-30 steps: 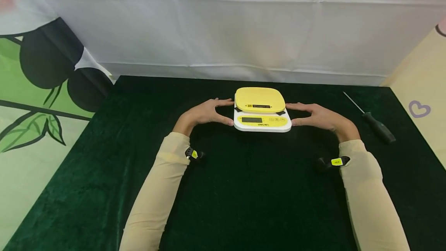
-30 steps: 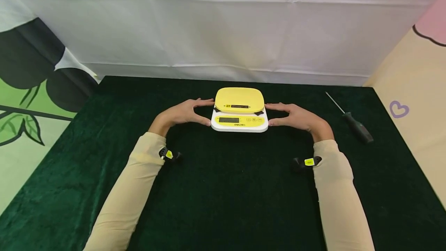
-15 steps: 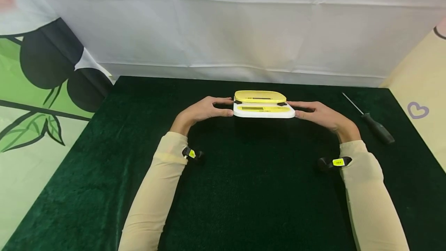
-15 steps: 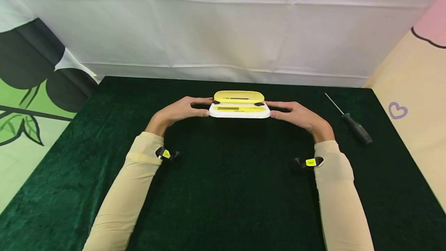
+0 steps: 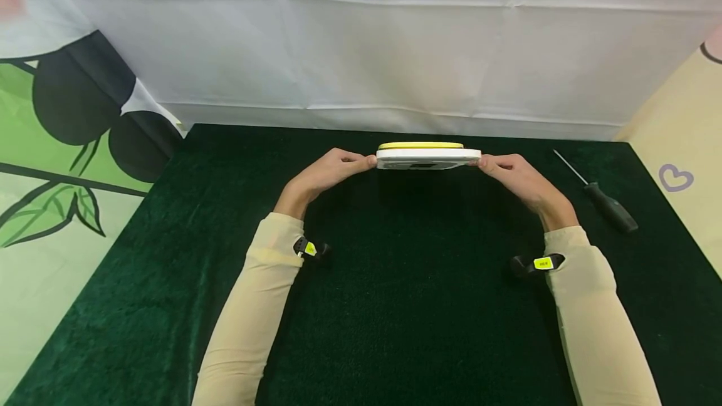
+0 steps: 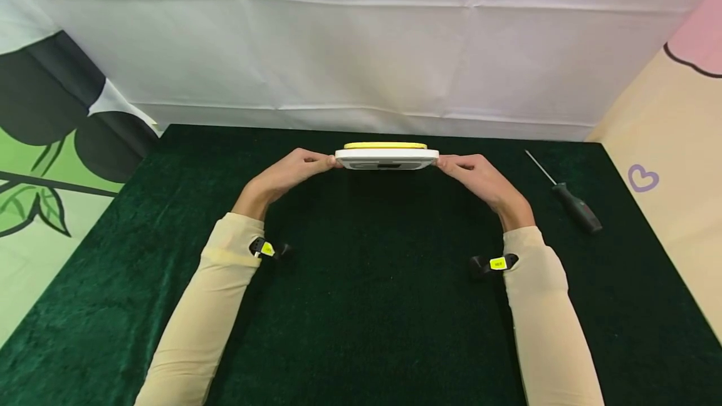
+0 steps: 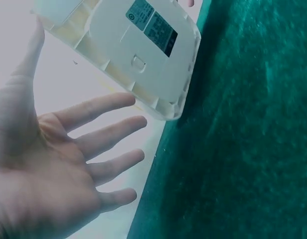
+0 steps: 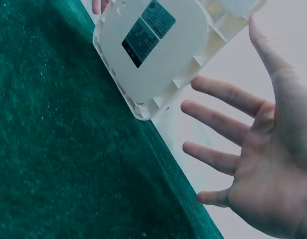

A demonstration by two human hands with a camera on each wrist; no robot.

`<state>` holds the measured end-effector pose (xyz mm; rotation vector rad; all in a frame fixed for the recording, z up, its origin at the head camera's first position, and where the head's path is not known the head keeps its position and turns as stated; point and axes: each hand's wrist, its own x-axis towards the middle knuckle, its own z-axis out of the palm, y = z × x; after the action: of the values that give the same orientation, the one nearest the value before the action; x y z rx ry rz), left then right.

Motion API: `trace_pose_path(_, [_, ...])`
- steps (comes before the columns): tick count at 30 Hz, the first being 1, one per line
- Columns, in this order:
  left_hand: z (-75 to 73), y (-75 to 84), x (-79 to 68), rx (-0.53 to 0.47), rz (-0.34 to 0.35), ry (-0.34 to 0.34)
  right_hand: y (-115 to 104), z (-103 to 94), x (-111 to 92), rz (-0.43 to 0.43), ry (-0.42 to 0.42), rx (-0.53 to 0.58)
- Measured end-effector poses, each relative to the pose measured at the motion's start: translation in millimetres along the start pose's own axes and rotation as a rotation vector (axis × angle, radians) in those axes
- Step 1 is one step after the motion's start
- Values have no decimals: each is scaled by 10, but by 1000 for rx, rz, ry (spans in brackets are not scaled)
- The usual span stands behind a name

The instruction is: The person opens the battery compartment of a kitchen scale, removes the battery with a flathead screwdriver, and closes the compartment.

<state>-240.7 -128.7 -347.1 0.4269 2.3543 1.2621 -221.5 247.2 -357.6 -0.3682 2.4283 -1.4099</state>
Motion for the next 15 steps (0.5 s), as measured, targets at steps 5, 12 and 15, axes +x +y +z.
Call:
trace_pose_path(5, [-1, 62, -6, 0, 2, 29, -52, 7, 2, -15, 44, 28])
trace_pose_path(12, [-1, 172, -45, -3, -31, 53, -146, 23, 9, 24, 117, 40])
trace_pose_path(15, [-1, 206, -49, -8, -66, 62, -172, 30, 13, 23, 138, 41])
